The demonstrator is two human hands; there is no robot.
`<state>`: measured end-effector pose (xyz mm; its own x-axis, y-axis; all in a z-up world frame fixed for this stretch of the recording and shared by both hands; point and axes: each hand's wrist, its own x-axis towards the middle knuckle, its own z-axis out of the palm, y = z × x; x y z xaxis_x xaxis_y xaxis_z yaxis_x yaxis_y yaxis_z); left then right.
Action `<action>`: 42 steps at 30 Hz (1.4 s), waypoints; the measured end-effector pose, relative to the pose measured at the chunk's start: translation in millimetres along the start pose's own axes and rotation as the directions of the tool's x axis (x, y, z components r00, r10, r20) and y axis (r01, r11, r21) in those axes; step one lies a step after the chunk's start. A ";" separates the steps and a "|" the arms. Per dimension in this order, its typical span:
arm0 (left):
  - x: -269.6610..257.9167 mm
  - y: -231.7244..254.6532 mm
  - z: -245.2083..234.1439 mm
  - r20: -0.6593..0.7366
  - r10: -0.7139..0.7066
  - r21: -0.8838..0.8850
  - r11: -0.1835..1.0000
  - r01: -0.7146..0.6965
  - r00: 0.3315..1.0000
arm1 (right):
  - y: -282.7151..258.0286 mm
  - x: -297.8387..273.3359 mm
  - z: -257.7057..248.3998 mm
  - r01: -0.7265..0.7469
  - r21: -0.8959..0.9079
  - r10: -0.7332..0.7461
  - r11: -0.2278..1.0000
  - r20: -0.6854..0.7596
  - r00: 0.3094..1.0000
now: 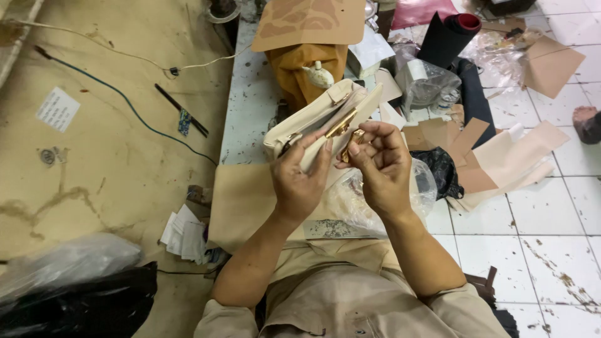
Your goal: Attaching hardware to a leather bag and cutting leather material with scissors
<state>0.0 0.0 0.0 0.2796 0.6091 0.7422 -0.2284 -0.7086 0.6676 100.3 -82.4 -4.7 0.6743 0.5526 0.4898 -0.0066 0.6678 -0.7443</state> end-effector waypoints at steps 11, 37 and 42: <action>-19.7 -0.6 11.3 0.149 0.375 0.077 0.918 -0.389 0.915 | 7.8 -38.2 -56.8 -0.144 0.251 0.181 0.957 -0.133 0.974; -34.0 5.7 16.9 0.371 0.565 0.291 0.683 -0.670 0.737 | 43.3 -81.8 -120.3 -0.342 0.891 0.461 0.298 0.179 0.869; -33.4 4.6 14.8 0.415 0.560 0.303 0.659 -0.689 0.717 | 59.8 -87.7 -128.4 -0.341 0.885 0.458 0.317 0.172 0.872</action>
<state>3.4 -28.9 -22.6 0.4597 -0.1075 0.8816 -0.0609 -0.9941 -0.0894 135.6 -154.9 -150.5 0.4585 0.8734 0.1643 -0.8853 0.4650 -0.0014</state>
